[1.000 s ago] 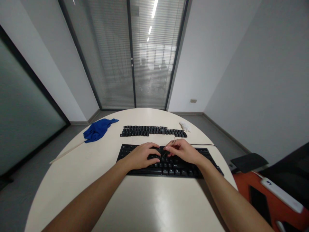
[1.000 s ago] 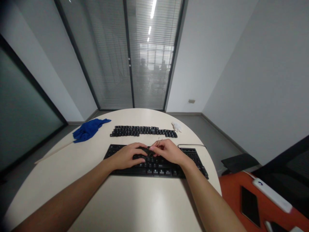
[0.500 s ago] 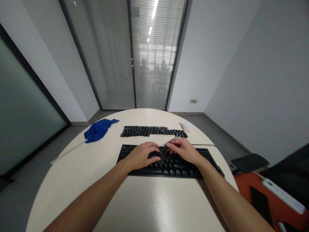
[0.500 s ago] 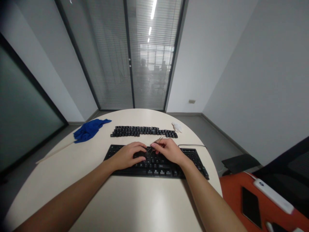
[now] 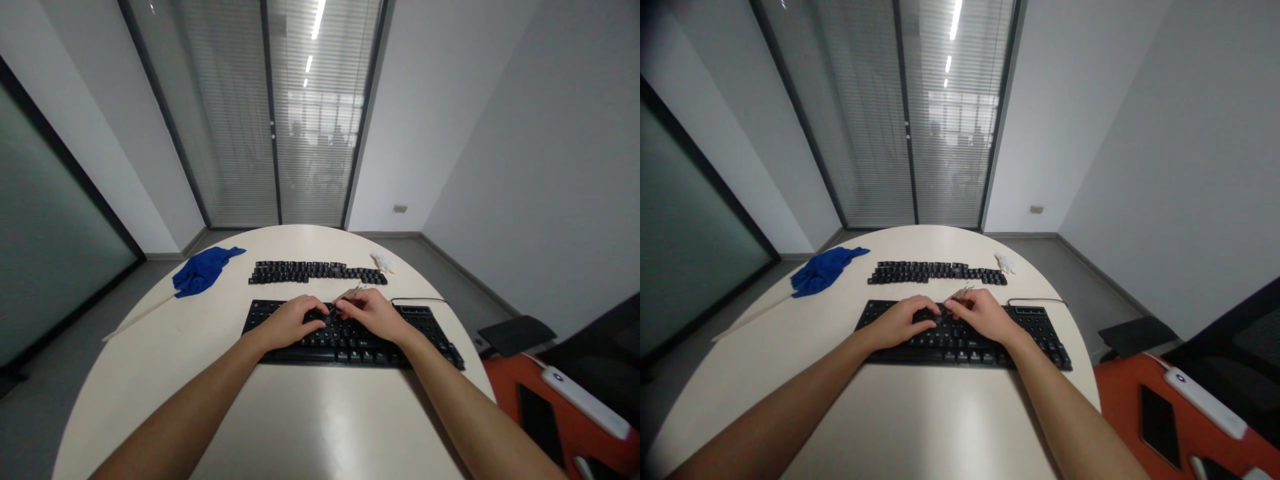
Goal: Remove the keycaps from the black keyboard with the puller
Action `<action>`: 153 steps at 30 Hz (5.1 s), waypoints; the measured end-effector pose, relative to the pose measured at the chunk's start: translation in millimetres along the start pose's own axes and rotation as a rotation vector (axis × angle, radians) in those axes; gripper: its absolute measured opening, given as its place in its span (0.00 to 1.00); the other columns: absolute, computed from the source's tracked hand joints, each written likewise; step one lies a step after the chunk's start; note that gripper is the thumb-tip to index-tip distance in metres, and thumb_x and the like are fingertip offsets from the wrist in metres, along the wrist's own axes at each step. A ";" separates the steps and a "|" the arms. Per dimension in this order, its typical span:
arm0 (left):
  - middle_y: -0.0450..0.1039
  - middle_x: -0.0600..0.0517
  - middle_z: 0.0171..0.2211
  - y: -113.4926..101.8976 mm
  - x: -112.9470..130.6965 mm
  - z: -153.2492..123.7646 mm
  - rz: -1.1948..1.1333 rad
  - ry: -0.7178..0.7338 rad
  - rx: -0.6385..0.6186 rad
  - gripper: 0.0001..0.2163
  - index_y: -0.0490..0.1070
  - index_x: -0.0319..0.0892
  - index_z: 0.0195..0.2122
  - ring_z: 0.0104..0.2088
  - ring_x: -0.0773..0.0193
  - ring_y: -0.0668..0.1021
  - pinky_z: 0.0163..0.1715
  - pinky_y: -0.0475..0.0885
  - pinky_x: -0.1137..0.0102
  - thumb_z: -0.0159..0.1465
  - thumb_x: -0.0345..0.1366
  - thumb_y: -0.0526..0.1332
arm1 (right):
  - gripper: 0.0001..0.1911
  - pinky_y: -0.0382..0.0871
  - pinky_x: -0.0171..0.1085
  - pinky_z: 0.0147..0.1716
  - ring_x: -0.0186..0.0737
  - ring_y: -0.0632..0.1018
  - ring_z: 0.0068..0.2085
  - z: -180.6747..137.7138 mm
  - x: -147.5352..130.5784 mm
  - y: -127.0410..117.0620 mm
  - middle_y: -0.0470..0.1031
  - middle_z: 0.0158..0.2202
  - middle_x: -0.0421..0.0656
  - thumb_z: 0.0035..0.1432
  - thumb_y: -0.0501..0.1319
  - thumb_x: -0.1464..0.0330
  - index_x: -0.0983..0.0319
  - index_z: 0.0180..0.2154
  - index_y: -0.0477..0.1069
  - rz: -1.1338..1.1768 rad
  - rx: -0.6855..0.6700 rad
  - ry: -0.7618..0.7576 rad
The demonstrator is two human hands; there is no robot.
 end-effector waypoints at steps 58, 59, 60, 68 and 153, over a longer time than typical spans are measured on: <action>0.77 0.52 0.45 -25.8 -7.4 14.2 0.471 -0.167 0.242 0.07 0.73 0.45 0.45 0.47 0.57 0.75 0.49 0.70 0.63 0.67 0.34 0.59 | 0.22 0.69 0.38 0.39 0.40 0.78 0.37 3.1 17.8 -9.6 0.80 0.33 0.45 0.65 0.55 0.52 0.63 0.44 0.73 0.167 0.060 0.115; 0.77 0.52 0.45 -27.2 -8.2 17.0 0.486 -0.179 0.242 0.08 0.74 0.45 0.45 0.47 0.57 0.75 0.49 0.70 0.63 0.67 0.34 0.59 | 0.22 0.69 0.38 0.39 0.40 0.78 0.37 3.0 17.8 -9.8 0.80 0.33 0.44 0.65 0.55 0.52 0.63 0.43 0.73 0.158 0.058 0.108; 0.77 0.52 0.45 -28.4 -9.0 20.2 0.501 -0.190 0.235 0.08 0.74 0.46 0.45 0.47 0.57 0.75 0.49 0.71 0.63 0.66 0.34 0.59 | 0.22 0.69 0.38 0.39 0.40 0.78 0.36 3.0 17.8 -10.2 0.80 0.33 0.44 0.66 0.55 0.52 0.63 0.43 0.74 0.147 0.059 0.101; 0.79 0.51 0.44 -28.8 -19.5 49.1 0.655 -0.253 0.161 0.09 0.76 0.48 0.45 0.48 0.54 0.75 0.45 0.73 0.62 0.65 0.37 0.60 | 0.23 0.68 0.39 0.39 0.40 0.77 0.36 2.3 18.2 -11.5 0.80 0.33 0.45 0.66 0.54 0.52 0.64 0.46 0.74 0.117 0.064 0.103; 0.69 0.46 0.56 8.5 3.5 -11.5 0.297 -0.058 -0.014 0.16 0.65 0.44 0.56 0.57 0.56 0.69 0.60 0.64 0.59 0.68 0.36 0.57 | 0.23 0.67 0.36 0.35 0.40 0.77 0.30 -4.3 -20.7 7.9 0.80 0.29 0.42 0.67 0.53 0.53 0.60 0.30 0.76 -0.224 -0.146 -0.064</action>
Point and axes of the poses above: each hand's wrist, its own z-axis towards the middle knuckle, its own y-axis out of the palm, x = y × z, the point moved 3 cm from there along z, towards the middle knuckle
